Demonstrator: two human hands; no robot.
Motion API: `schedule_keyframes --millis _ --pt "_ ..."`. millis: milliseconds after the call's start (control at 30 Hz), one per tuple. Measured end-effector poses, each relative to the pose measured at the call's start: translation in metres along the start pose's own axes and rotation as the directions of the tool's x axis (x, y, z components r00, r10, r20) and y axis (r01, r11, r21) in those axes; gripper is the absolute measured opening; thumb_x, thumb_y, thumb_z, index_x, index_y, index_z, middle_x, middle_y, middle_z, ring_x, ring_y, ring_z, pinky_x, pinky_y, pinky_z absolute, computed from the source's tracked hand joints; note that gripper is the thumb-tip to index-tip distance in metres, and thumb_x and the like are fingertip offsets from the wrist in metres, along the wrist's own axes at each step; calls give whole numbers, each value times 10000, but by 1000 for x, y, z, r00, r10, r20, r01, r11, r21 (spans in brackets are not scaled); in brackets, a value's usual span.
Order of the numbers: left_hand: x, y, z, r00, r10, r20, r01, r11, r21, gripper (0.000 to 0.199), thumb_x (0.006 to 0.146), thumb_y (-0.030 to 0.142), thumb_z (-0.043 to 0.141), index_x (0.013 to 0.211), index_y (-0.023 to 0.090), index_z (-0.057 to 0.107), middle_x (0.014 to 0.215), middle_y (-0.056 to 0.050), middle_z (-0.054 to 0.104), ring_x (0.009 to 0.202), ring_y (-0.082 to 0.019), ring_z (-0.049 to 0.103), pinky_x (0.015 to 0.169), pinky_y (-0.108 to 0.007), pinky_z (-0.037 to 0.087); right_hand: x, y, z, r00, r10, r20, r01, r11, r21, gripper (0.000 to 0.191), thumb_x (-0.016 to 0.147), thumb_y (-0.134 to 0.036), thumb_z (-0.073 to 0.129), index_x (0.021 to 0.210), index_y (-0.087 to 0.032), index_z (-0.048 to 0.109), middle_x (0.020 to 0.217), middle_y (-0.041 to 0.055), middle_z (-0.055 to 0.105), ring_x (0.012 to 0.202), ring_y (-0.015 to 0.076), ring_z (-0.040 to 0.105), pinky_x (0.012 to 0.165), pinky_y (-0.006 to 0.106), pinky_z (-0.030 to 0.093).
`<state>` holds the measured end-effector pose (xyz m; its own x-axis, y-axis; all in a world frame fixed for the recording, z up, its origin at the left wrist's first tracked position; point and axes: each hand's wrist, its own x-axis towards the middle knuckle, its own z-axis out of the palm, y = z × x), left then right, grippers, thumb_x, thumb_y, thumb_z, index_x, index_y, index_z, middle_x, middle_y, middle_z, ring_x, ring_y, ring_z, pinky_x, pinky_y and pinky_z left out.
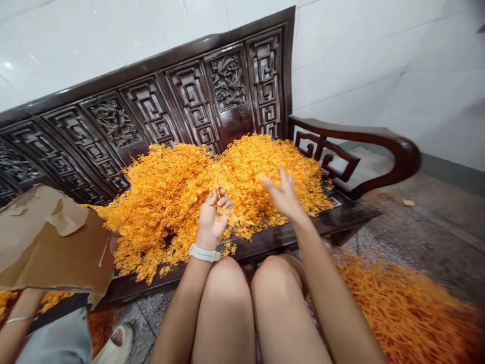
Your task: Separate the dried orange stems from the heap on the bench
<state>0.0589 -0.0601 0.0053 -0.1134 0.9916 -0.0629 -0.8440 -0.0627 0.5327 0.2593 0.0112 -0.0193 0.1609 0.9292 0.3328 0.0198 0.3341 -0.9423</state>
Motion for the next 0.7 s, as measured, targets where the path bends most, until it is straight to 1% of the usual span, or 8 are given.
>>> schedule_keyframes --millis 33,100,167,267,367,533,633,700 --pt "-1 -1 3 1000 -4 21 4 1000 21 150 1051 195 537 915 166 593 874 -26 606 555 -40 414 567 -190 402 1 1 5 1000 -8 11 9 993 -114 660 819 -692 729 1264 -209 660 1433 192 584 1400 363 481 1092 526 471" --pt "-2 -3 8 998 10 65 -17 995 101 123 997 240 657 914 183 588 906 -27 652 568 -46 437 564 -192 403 -4 -3 14 992 33 123 -27 998 -49 695 846 -753 655 1261 -196 658 1380 196 634 1362 352 536 1070 520 492" --pt "-5 -7 13 992 36 118 -63 972 228 216 927 333 769 948 197 601 916 -22 679 578 -53 455 564 -196 404 -15 -13 23 943 116 311 -195 952 235 704 890 -809 537 1229 -202 651 1124 140 725 1049 273 691 860 425 583" --pt "-9 -16 16 980 84 179 -156 884 440 397 822 449 869 1015 195 633 857 -13 697 583 -62 485 570 -199 410 -33 -26 39 871 192 452 -414 783 465 667 851 -830 590 1089 -209 647 802 17 658 659 159 625 570 276 518" --pt "-15 -22 16 972 106 211 -216 765 607 465 755 435 920 1042 176 661 821 -20 717 622 -79 560 595 -197 435 -42 -29 52 904 196 381 -380 776 503 583 807 -781 703 910 -213 618 676 -48 537 547 98 500 481 210 405" --pt "-21 -25 14 945 109 309 -308 617 724 422 731 381 931 1024 161 720 901 -39 740 802 -135 671 790 -258 540 -44 -26 60 948 119 296 -263 818 512 555 860 -768 653 854 -215 612 621 -57 499 476 80 375 430 222 280" --pt "-24 -26 17 933 93 346 -334 577 746 379 762 384 904 1033 159 763 959 -72 766 863 -172 700 818 -291 557 -45 -30 59 963 164 213 -256 799 544 557 823 -750 712 780 -216 561 596 -70 458 474 73 356 436 215 287" --pt "-25 -27 19 926 76 371 -342 587 734 334 775 402 892 976 156 787 917 -72 763 849 -178 700 811 -292 557 -46 -34 57 947 243 212 -322 758 568 593 783 -770 734 741 -223 509 570 -79 440 454 69 346 422 214 283"
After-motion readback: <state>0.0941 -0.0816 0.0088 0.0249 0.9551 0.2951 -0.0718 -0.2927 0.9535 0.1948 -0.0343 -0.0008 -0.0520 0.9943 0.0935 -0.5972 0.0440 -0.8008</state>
